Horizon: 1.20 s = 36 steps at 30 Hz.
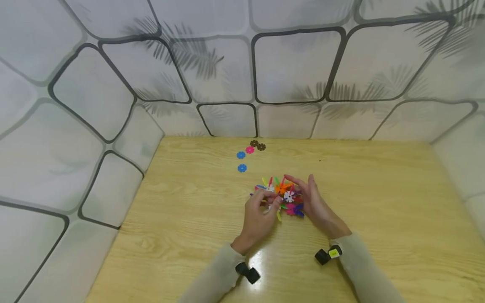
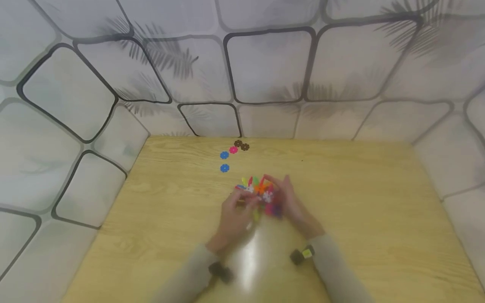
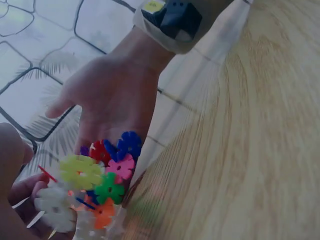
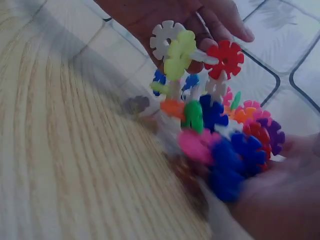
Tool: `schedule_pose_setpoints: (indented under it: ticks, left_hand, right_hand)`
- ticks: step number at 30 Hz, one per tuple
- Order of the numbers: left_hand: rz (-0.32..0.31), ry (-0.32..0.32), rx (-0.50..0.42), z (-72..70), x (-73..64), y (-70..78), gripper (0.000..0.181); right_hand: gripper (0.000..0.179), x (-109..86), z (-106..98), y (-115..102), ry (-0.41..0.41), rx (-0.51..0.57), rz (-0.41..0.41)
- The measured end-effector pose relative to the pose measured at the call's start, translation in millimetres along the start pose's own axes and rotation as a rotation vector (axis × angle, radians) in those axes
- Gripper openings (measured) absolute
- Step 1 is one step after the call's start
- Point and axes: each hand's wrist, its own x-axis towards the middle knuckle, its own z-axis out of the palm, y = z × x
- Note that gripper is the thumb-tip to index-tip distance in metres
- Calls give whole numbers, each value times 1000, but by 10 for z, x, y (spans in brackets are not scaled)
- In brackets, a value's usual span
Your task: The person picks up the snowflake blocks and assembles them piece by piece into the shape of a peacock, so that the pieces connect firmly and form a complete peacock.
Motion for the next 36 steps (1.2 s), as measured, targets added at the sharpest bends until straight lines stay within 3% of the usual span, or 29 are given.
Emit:
schedule_pose_setpoints:
  ticks: [4, 9, 17, 21, 26, 31, 33, 36]
  left_hand:
    - [-78, -39, -52, 11, -22, 31, 13]
    - [-164, -49, -126, 22, -41, 21, 26]
    - [-259, -25, -363, -5, 1, 47, 38]
    - [-273, -14, -388, -35, 18, 66, 40]
    - [-251, -8, -372, -137, 62, 48, 43]
    - [-276, 14, -295, -453, 260, 25, 37]
    - [-299, -6, -188, -607, 431, -24, 34]
    - [-290, -84, 72, -774, 754, -209, 32]
  right_hand:
    - [93, 79, -38, 44, 56, -68, -97]
    - [90, 130, -30, 91, 91, -105, -147]
    - [96, 92, -31, 6, 64, -24, -162]
    - [94, 53, -51, -16, 47, 14, -157]
    - [90, -29, -46, -22, 25, 18, -161]
    - [70, 31, -85, -183, 74, -152, -170]
    - [60, 187, -165, -302, 82, -267, -170]
    - [51, 573, -301, -463, 38, -470, -161]
